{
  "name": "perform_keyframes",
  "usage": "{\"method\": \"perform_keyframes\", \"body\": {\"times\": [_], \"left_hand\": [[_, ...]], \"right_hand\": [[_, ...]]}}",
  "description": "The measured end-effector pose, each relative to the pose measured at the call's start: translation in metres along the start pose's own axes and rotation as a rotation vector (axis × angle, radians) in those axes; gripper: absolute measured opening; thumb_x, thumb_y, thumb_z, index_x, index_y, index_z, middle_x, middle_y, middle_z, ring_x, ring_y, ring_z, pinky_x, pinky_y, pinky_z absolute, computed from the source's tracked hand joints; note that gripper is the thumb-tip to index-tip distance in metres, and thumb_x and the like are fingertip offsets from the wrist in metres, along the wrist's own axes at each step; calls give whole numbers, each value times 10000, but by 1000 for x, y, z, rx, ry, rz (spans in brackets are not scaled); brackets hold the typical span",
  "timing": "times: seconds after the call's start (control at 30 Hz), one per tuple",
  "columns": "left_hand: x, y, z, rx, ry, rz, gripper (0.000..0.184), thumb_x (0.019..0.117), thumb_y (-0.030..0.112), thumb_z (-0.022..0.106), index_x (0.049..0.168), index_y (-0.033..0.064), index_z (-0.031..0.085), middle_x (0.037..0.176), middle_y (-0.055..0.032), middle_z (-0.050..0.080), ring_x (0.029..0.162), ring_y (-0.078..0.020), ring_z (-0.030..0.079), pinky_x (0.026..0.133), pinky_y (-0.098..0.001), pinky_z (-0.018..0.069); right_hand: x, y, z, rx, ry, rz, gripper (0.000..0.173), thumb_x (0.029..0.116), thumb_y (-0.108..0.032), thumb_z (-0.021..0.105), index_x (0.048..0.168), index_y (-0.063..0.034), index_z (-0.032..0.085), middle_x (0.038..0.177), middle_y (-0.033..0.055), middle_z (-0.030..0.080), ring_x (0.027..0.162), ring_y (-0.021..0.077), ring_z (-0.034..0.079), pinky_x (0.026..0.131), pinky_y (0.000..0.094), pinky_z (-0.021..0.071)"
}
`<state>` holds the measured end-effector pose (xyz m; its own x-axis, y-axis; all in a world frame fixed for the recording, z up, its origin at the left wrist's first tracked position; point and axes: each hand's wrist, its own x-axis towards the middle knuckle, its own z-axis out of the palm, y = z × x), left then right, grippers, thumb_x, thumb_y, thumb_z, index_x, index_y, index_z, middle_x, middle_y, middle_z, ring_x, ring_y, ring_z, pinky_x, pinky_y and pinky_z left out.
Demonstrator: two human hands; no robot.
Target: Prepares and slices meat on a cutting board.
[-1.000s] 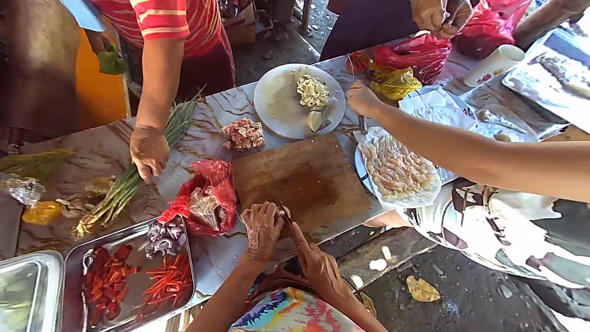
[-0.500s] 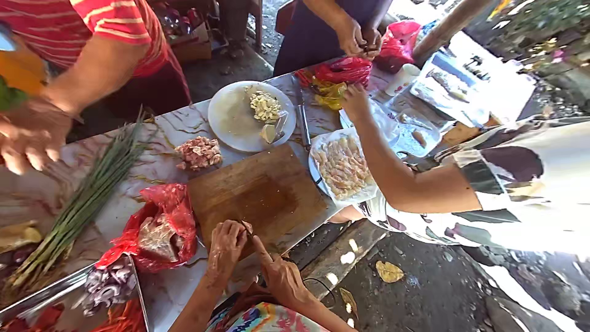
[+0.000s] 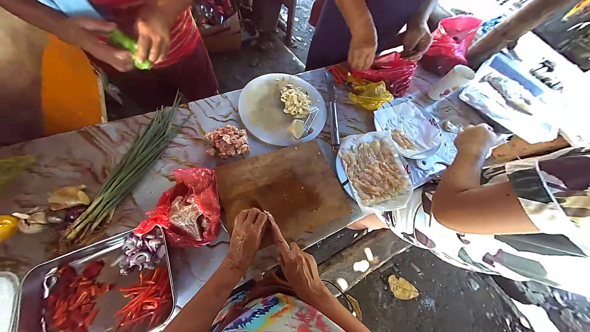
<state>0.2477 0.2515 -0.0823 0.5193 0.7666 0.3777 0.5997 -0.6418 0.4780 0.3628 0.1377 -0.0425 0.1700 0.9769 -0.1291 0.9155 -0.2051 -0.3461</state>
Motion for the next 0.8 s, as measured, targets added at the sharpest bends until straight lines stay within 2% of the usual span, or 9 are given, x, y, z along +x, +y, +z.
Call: {"method": "perform_keyframes", "body": {"times": [0.17,0.27,0.37,0.53,0.6,0.7,0.8], "left_hand": [[0,3,0,64,9,41,105,906,51,642,912,35,746,952,-156,719,969,-373,704,822,-480,559],[0,2,0,75,5,51,90,906,64,655,910,37,741,948,-152,715,972,-370,701,829,-474,558],[3,-3,0,91,13,36,76,899,67,672,900,17,730,960,-173,718,971,-381,707,834,-487,562],[-1,-13,-1,107,84,-43,150,916,116,625,888,-1,714,936,-182,717,936,-391,709,833,-497,561],[-5,-12,-1,80,127,-60,167,919,119,591,899,-1,706,934,-178,722,935,-390,710,828,-499,559],[-12,-10,-3,52,133,-66,192,943,123,562,954,10,717,945,-166,727,965,-392,704,848,-515,543],[-14,-11,-3,43,145,-52,189,907,140,580,953,39,734,951,-155,721,961,-387,694,840,-505,537]], "right_hand": [[-12,6,0,-53,44,-5,542,963,-140,574,1503,-150,537,688,184,654,466,326,635,426,434,515],[-27,11,-8,-76,-54,36,568,974,-137,569,1536,-176,494,760,207,678,513,347,660,454,454,533],[-39,18,-21,-94,-204,88,605,1008,-141,541,1590,-217,397,819,220,684,589,369,680,521,481,548],[-41,39,-13,-56,117,-59,492,963,-117,528,1448,-155,602,650,131,653,417,273,604,389,416,494],[-38,45,-10,34,192,-85,484,957,-107,498,1426,-108,617,638,108,643,420,250,591,392,408,487],[-37,49,-9,212,256,-30,486,957,-71,496,1430,-7,583,602,122,641,426,269,585,428,444,501],[-32,53,-11,235,327,-31,494,948,-72,495,1429,10,577,603,107,628,409,225,541,420,394,484]]}}
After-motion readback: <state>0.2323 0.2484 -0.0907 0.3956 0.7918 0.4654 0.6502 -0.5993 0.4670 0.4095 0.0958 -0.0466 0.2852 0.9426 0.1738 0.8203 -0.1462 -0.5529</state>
